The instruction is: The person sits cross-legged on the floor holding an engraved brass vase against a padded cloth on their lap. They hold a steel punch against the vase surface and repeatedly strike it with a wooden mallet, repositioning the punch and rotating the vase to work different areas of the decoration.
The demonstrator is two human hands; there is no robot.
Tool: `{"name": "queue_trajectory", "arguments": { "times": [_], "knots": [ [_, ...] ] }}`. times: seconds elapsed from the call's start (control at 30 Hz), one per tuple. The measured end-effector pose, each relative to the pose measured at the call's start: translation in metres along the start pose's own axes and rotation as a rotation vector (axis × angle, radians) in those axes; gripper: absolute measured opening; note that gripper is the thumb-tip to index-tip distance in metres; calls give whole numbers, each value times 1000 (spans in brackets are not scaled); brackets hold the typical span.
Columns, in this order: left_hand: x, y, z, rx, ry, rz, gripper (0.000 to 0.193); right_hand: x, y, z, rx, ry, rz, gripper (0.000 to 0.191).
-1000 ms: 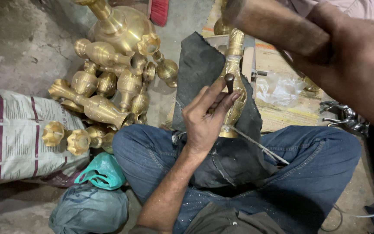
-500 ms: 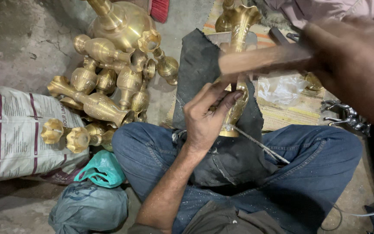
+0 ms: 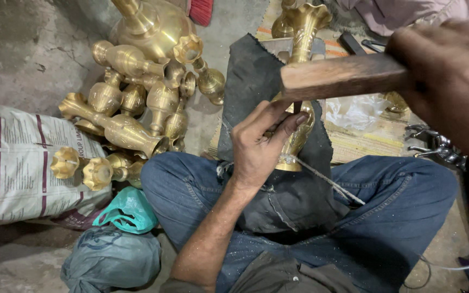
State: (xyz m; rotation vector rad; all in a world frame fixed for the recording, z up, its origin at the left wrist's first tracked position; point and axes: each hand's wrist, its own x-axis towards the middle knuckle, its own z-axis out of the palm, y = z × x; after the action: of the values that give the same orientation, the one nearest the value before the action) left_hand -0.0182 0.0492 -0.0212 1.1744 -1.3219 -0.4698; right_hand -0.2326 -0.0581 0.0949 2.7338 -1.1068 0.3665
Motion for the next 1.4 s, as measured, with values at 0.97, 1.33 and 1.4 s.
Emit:
{"name": "queue_trajectory", "arguments": {
  "times": [0.97,1.33,1.4],
  "knots": [
    [7,8,-9,-16,-70,-24,37,-12,4,19,344,-4,216,25],
    [10,2,-10,-21,-110,-50,35,-8,-4,19,97,-105,156,30],
    [10,2,-12,-84,-125,-56,38,-8,-7,17,491,-56,347,36]
  ]
}}
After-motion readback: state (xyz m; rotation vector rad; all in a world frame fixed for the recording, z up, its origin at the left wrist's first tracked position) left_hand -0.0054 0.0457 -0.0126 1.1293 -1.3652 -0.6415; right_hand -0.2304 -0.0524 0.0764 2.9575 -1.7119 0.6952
